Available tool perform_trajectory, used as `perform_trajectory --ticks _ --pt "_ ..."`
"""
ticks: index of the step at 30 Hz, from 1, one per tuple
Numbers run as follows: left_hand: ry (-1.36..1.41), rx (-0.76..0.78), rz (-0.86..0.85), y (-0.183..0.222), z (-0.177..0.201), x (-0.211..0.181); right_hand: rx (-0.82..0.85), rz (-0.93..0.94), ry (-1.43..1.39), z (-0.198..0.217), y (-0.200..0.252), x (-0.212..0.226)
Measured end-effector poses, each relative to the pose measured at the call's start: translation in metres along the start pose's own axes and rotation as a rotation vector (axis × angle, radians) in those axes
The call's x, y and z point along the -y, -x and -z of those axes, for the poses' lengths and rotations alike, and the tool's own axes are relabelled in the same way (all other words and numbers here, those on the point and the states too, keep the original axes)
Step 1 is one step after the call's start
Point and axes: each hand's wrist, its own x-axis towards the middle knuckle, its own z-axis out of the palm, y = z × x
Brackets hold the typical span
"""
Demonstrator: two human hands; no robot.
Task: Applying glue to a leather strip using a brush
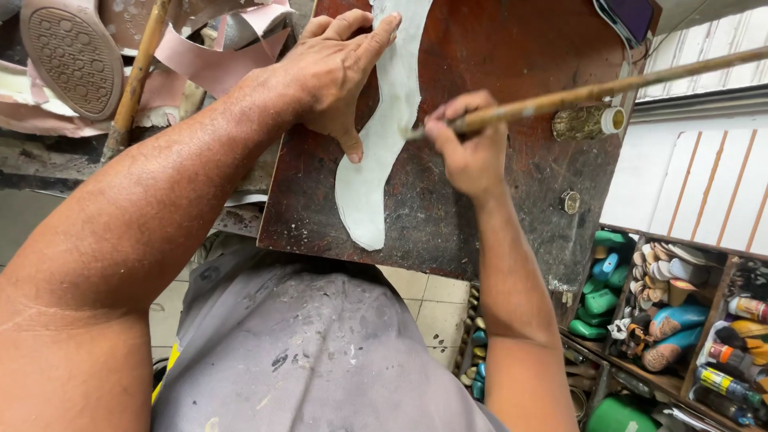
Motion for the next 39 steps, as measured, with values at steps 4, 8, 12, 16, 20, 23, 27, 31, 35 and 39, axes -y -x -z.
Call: perform_trajectory --ticks 4,8,12,16,20,23,27,31,35,39 --pt "0.006 0.008 0.014 0.001 0.004 -0.002 -0.029 -0.061 -0.129 0.005 -0.003 -0.007" --pt "0.034 0.054 0.026 -0.001 0.007 -0.004 -0.224 -0.021 -0.15 -0.004 -0.031 -0.041" --pt "-0.024 0.011 0.016 0.0 0.002 -0.003 -0.029 -0.01 -0.128 -0.008 -0.007 -0.012" --pt "-0.047 0.039 0.022 -0.003 -0.002 0.0 -0.059 0.004 -0.104 -0.01 -0.041 -0.023" --pt "-0.045 0.054 0.02 -0.001 0.003 -0.002 -0.16 -0.011 -0.076 -0.023 -0.03 -0.016" --pt "-0.008 0.042 0.005 0.003 0.01 -0.006 0.063 0.027 -0.209 -0.032 0.018 0.012" --pt "-0.026 0.127 0.016 0.002 0.011 -0.006 -0.002 0.032 -0.143 -0.024 -0.014 -0.008" --pt "-0.029 0.177 0.031 0.003 0.022 -0.011 -0.123 0.065 -0.139 -0.051 0.004 0.004" --pt "-0.009 0.296 0.074 0.0 0.029 -0.011 0.192 0.104 -0.239 -0.048 0.028 0.022" --pt "0.031 0.21 0.006 -0.002 0.023 -0.007 -0.165 0.038 -0.207 -0.027 -0.031 0.0"
